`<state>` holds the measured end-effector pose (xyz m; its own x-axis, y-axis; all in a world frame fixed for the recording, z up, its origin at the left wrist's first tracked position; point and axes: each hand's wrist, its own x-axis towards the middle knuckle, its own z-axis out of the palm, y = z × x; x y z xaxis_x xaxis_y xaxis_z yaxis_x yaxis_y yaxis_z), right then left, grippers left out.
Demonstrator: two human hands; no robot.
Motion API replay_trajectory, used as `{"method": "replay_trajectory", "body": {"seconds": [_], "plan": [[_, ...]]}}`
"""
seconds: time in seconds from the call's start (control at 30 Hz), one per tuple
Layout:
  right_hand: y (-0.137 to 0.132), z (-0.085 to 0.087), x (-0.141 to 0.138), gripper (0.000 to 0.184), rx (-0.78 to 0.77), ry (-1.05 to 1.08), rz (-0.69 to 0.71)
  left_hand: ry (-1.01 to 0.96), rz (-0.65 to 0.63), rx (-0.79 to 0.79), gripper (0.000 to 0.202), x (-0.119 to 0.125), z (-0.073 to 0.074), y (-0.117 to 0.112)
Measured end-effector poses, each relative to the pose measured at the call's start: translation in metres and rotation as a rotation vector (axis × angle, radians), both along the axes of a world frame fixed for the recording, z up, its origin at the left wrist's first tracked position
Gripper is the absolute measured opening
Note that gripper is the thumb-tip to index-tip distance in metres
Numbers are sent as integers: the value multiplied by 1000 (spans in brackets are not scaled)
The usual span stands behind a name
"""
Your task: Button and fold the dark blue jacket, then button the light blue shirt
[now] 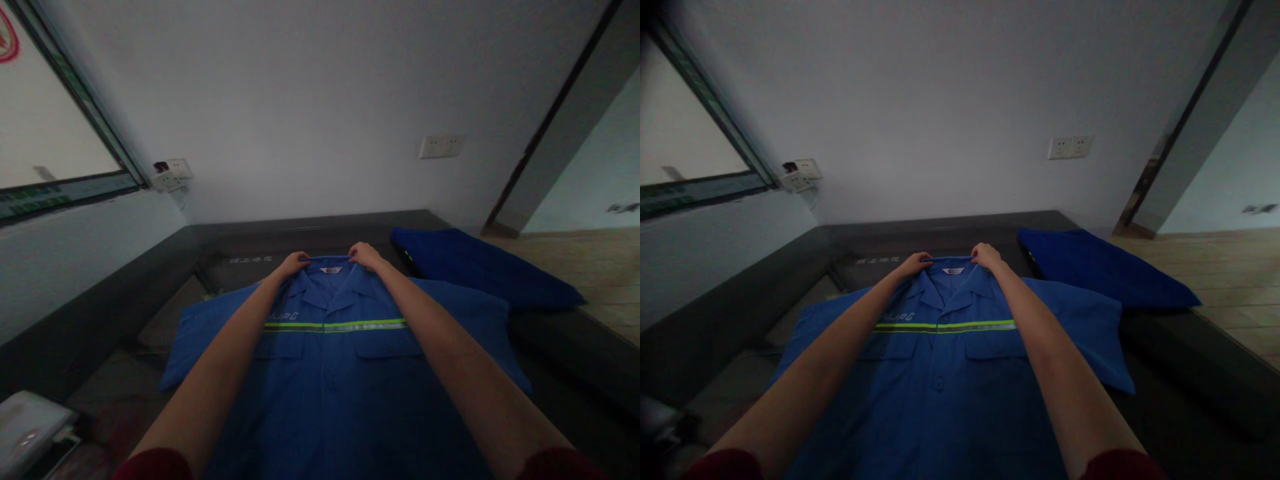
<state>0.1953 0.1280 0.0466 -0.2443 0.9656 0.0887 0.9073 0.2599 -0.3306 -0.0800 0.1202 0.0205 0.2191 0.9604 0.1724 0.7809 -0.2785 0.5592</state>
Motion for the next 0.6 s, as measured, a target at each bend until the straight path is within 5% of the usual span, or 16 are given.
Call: {"method": "replay_trajectory", "body": {"seconds": [0.17,0.6], "plan": [[3,1,-2,25,18,-20,32,-8,-24,43,25,1,-4,1],[7,11,-3,11,-35,-122,126,203,-38,6,33,0,8,10]]}}
